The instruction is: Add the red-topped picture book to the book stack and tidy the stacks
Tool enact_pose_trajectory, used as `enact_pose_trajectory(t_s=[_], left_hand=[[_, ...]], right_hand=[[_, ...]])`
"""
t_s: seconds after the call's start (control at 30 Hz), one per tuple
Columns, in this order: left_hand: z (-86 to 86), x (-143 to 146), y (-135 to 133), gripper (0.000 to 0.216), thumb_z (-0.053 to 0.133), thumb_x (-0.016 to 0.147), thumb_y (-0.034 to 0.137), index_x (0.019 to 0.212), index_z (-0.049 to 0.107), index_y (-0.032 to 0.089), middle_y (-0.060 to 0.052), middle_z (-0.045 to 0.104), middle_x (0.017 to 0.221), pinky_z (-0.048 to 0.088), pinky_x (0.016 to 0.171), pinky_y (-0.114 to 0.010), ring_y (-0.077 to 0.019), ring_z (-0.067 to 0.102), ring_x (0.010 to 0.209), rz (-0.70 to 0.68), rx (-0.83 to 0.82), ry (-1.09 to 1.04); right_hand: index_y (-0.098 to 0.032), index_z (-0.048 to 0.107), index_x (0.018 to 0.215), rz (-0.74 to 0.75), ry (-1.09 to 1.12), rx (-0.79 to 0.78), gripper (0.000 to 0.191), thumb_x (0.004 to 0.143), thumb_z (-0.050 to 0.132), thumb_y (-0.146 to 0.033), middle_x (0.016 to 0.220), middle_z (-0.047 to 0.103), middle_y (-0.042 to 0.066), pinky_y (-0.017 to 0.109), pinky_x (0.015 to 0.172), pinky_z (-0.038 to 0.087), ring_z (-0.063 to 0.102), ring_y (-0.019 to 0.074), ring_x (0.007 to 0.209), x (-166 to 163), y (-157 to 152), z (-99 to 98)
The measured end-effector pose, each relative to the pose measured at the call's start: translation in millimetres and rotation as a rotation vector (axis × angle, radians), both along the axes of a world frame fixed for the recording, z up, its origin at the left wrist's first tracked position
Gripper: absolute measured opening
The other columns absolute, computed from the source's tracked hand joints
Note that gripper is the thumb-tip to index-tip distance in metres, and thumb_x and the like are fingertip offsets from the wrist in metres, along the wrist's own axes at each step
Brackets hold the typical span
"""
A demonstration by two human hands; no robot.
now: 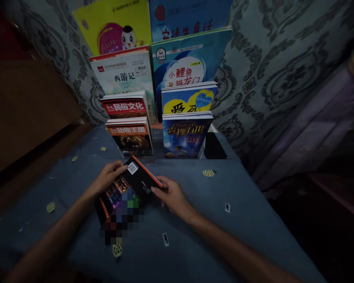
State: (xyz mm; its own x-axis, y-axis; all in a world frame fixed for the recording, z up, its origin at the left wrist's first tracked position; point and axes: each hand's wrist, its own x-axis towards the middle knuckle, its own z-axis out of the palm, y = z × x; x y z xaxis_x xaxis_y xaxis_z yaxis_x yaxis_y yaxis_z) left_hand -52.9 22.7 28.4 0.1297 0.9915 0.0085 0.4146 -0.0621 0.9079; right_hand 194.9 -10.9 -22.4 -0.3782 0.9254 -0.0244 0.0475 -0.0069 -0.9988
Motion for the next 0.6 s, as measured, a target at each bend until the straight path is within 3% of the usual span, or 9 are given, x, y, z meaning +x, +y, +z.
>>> enact_pose_trajectory(t_s=[0.07,0.13,0.2,0.27,0.33,0.43,0.53,0.6], left_hand=[[16.8,7,-6,0.05,0.062,0.077,0.066,0.066,0.045,0.021,0.007,0.04,0.057,0.031,0.05,-0.021,-0.0087,0.036,0.052,0.035,0.133,-0.067],[35.3,14,-15,0.047,0.064,0.081,0.062,0.068,0.048,0.02,0.006,0.041,0.059,0.032,0.051,-0.02,-0.0083,0.037,0.054,0.065,0.31,-0.106],[52.1,16,-25,0.043,0.064,0.085,0.059,0.072,0.054,0.019,0.005,0.046,0.062,0.036,0.053,-0.02,-0.0087,0.041,0.056,0.083,0.474,-0.128],[64.5,13,-32,0.039,0.064,0.088,0.057,0.078,0.062,0.02,0.002,0.057,0.068,0.044,0.057,-0.022,-0.011,0.052,0.061,0.061,0.594,-0.13],[70.1,5,-36,0.035,0.064,0.089,0.055,0.087,0.067,0.02,-0.003,0.069,0.081,0.053,0.071,-0.028,-0.0168,0.065,0.076,-0.063,0.642,-0.083],[61.6,-11,-37,0.031,0.061,0.093,0.05,0.098,0.07,0.02,-0.011,0.075,0.104,0.055,0.092,-0.04,-0.0259,0.07,0.103,-0.367,0.586,0.056],[34.2,-21,-41,0.022,0.053,0.099,0.035,0.109,0.067,0.022,-0.011,0.071,0.123,0.052,0.103,-0.04,-0.0238,0.065,0.12,-0.528,0.456,0.29],[13.5,-25,-46,0.02,0.053,0.098,0.028,0.115,0.064,0.024,-0.009,0.063,0.138,0.048,0.11,-0.041,-0.0226,0.057,0.131,-0.599,0.383,0.47]], right_hand=[[-0.019,0.066,0.094,0.08,0.105,-0.08,0.041,0.078,0.071,-0.057,0.06,0.062,-0.007,0.026,0.046,0.05,0.047,0.0072,0.036,2,-1,12.0],[-0.019,0.068,0.085,0.082,0.139,-0.022,0.039,0.08,0.07,-0.058,0.057,0.066,-0.004,0.031,0.057,0.057,0.057,0.0105,0.039,7,-4,31.2],[-0.021,0.072,0.078,-0.001,0.049,0.185,0.032,0.087,0.067,-0.052,0.066,0.075,0.002,0.033,0.067,0.06,0.071,0.0177,0.061,17,-7,53.5],[-0.025,0.077,0.08,-0.062,-0.078,0.459,0.025,0.093,0.063,-0.042,0.079,0.079,0.003,0.037,0.073,0.062,0.076,0.0221,0.077,29,-11,71.0],[-0.03,0.077,0.107,-0.101,-0.164,0.758,0.02,0.095,0.06,-0.029,0.101,0.08,0.002,0.043,0.089,0.061,0.076,0.0233,0.094,41,-13,76.3],[-0.035,0.054,0.142,-0.04,-0.277,1.092,0.051,0.097,0.053,-0.012,0.126,0.073,0.002,0.05,0.109,0.051,0.069,0.0222,0.117,56,-14,56.4],[-0.029,0.055,0.142,-0.003,-0.487,1.174,0.048,0.098,0.049,-0.011,0.13,0.071,0.009,0.049,0.106,0.053,0.066,0.0222,0.122,64,-19,20.3],[-0.026,0.062,0.134,0.054,-0.576,1.227,0.041,0.098,0.049,-0.012,0.124,0.073,0.011,0.051,0.106,0.053,0.07,0.0219,0.114,66,-24,2.2]])
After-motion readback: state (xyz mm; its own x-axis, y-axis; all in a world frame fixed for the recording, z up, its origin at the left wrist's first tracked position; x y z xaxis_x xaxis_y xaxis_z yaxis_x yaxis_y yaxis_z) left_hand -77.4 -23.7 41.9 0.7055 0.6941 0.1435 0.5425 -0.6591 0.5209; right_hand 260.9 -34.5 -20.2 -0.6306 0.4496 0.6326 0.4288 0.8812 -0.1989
